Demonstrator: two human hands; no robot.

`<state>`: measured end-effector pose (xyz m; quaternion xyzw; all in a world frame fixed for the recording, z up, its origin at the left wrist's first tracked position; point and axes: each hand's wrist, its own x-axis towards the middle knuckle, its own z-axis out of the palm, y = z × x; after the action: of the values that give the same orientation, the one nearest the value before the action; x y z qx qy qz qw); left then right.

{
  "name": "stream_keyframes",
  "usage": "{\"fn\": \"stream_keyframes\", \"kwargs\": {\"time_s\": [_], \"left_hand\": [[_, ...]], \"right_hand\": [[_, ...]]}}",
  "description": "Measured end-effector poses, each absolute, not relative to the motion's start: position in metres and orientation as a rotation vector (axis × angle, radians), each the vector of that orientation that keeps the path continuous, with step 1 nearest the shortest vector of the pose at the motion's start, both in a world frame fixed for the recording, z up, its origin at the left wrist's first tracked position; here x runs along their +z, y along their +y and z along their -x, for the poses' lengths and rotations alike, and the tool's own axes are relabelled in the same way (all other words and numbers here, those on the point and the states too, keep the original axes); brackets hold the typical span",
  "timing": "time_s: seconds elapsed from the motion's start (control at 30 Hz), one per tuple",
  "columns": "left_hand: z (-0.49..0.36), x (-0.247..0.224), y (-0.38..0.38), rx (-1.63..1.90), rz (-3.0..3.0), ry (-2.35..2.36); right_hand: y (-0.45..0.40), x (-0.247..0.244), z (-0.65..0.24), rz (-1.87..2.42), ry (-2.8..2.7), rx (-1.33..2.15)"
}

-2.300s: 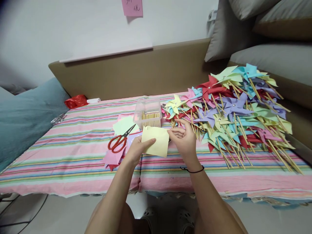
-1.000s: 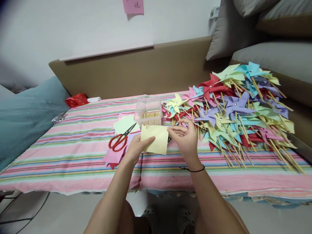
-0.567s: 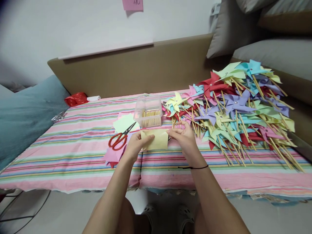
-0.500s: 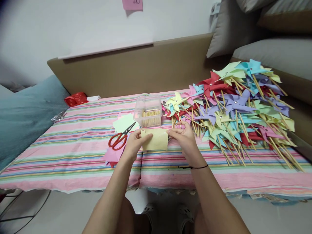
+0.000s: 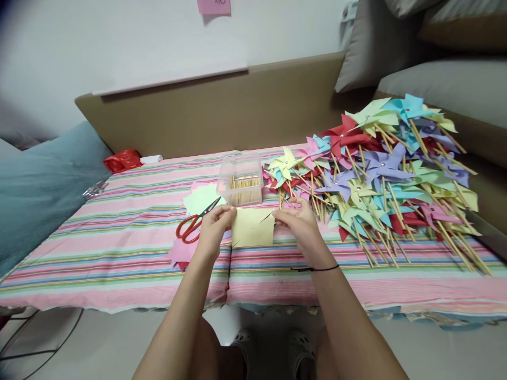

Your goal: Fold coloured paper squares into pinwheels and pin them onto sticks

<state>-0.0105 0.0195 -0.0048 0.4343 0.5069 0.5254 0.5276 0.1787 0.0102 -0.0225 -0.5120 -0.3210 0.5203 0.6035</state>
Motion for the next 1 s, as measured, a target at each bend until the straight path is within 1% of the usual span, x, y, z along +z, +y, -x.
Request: {"fn": "stream_keyframes", "kwargs": {"time_s": [0.17,0.53,0.87,1.0], "left_hand": [[0.0141,-0.0024,0.0200,1.215,-0.828,1.191],[0.0138,-0.0051,0.0213,1.191,-0.780,1.175],[0.0170,-0.0090,0.0267,1.180,-0.728,1.121],[0.0170,-0.0091,0.0253,1.155,-0.783,1.170]], "right_hand": [[0.0110,-0.0202,-0.1804,1.195,-0.747,1.219],[0.0100,-0.0164,-0.1777,1.106,-0.768,1.261],[0.0089,-0.0230,-0.1754,1.169,-0.876,1.448],[0.0081,-0.0210,-0.1756,1.170,-0.921,1.441]]}}
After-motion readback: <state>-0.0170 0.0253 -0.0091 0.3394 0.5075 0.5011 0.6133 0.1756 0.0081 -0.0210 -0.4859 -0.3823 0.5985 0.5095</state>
